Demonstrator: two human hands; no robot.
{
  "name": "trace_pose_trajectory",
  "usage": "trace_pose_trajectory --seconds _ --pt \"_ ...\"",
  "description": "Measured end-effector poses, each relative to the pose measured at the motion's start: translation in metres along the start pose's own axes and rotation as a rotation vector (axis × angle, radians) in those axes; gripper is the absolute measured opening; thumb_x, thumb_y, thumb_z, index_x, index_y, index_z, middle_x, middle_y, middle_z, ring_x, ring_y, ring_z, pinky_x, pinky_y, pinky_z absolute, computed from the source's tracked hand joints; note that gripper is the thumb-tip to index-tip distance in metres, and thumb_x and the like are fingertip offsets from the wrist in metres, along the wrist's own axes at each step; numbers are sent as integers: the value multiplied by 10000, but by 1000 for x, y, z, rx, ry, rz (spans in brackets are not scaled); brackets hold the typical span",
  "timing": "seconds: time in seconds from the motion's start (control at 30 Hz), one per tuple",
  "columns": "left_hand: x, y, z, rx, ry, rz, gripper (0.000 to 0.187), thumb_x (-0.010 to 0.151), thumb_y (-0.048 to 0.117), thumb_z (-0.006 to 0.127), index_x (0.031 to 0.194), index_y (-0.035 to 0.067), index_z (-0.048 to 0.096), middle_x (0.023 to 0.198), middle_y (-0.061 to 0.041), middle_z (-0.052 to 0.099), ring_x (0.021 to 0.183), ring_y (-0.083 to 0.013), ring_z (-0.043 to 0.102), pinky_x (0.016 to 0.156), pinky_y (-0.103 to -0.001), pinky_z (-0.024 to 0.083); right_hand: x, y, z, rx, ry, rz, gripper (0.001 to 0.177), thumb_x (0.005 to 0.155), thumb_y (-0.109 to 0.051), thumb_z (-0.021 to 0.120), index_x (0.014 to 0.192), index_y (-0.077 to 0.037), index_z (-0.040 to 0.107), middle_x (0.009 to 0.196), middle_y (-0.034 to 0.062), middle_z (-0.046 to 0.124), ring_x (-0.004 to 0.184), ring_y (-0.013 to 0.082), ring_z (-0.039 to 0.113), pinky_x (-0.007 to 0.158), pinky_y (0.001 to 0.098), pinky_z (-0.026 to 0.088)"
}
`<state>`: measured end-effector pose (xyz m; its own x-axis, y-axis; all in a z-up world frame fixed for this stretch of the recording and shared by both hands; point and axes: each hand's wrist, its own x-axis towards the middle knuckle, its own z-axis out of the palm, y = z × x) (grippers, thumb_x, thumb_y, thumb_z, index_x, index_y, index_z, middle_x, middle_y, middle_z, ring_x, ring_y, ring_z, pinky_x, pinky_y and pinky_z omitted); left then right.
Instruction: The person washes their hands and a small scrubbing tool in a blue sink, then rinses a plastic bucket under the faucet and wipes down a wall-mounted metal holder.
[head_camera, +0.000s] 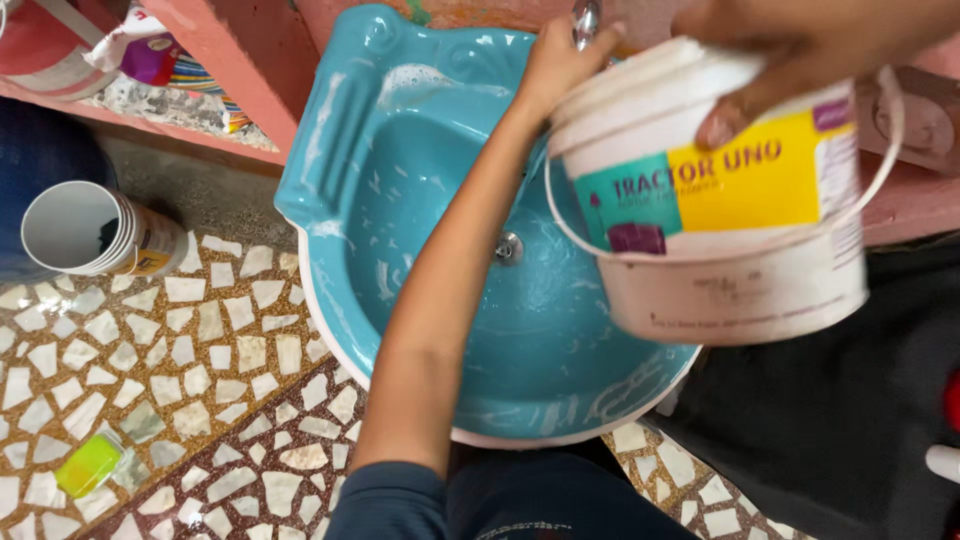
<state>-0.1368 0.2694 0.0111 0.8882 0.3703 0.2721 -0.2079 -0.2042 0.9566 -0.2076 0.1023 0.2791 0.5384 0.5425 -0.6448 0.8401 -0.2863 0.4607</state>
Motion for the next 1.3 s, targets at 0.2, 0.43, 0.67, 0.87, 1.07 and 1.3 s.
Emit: trace_pose_trajectory --seconds 0.2,0.43,0.67,0.87,1.07,1.3 --pt "2 6 0 -503 -226 -358 375 878 410 735 779 49 737 592 35 645 516 -84 587 459 -284 464 6 4 12 86 19 1 796 804 -715 652 1409 -209 541 889 34 777 729 171 788 653 316 639" --pt "-32 8 7 -577 -124 -174 429 970 429 688 745 79 587 556 40 496 473 -80 458 437 -277 333 -23 2 72 192 9 -27 790 774 -723 649 1372 -214 565 885 26 778 732 168 791 657 322 640" --pt "-61 -4 7 -264 167 51 668 1073 586 278 715 127 605 531 21 552 480 -110 567 491 -284 432 -47 -2 126 300 63 -72 785 743 -731 645 1335 -219 589 880 17 780 735 166 793 662 328 641" --pt "-26 -21 -1 -688 -248 -259 731 1036 656 368 823 33 684 673 -67 639 574 -162 592 537 -332 488 -36 -16 88 269 79 -56 781 717 -738 643 1303 -224 609 876 10 781 737 164 796 665 333 642" --pt "10 -24 4 -852 -220 -498 696 915 657 479 1097 22 698 882 -136 759 769 -253 738 683 -419 626 -8 -29 20 197 22 -17 777 691 -745 640 1272 -228 630 873 2 782 740 162 798 669 339 643" --pt "-23 -29 7 -726 -28 -158 678 1149 573 495 907 -39 655 818 -67 526 687 -138 482 561 -318 414 -33 -26 58 239 46 -25 775 660 -753 636 1235 -233 653 868 -6 784 743 159 800 673 345 644"
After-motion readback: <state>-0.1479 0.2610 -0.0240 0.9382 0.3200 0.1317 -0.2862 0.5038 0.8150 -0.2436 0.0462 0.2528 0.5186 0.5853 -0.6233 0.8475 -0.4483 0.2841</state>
